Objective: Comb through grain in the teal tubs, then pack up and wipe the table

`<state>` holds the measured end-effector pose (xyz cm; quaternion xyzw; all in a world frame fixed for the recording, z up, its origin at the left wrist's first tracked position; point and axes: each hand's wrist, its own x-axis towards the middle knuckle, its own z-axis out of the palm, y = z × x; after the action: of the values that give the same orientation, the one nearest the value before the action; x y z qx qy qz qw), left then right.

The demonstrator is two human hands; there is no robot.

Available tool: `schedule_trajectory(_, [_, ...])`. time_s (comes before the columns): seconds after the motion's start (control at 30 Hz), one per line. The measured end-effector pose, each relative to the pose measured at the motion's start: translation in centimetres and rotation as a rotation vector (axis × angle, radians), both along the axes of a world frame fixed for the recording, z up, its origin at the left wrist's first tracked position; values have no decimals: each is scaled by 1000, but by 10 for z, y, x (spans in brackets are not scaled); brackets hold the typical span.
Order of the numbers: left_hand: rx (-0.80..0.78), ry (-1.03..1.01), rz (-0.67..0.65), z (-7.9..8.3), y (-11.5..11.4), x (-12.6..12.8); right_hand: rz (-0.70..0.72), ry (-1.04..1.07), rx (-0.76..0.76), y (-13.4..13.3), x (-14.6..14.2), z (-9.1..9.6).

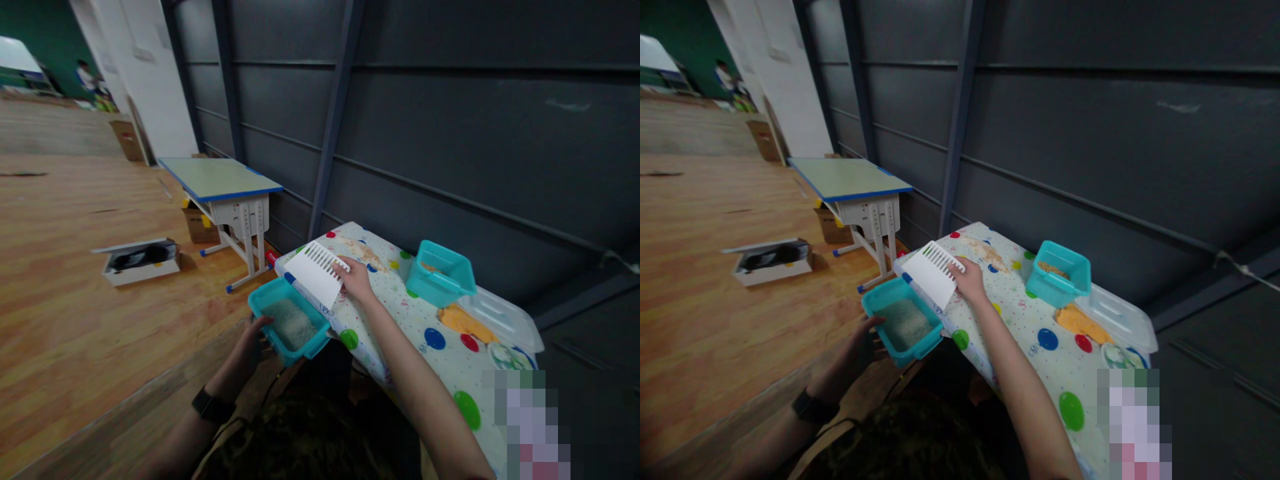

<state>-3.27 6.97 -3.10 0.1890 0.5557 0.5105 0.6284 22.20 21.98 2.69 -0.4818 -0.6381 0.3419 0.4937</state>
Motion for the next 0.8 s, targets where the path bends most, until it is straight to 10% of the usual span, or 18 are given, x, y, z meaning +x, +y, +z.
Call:
schedule_trajectory(0.43, [-88,47,6,6,2,4,-258,54,-37,-10,32,44])
schedule_trajectory(0.8, [-95,55,0,4,0,2,-307,9,-239,-20,-28,27])
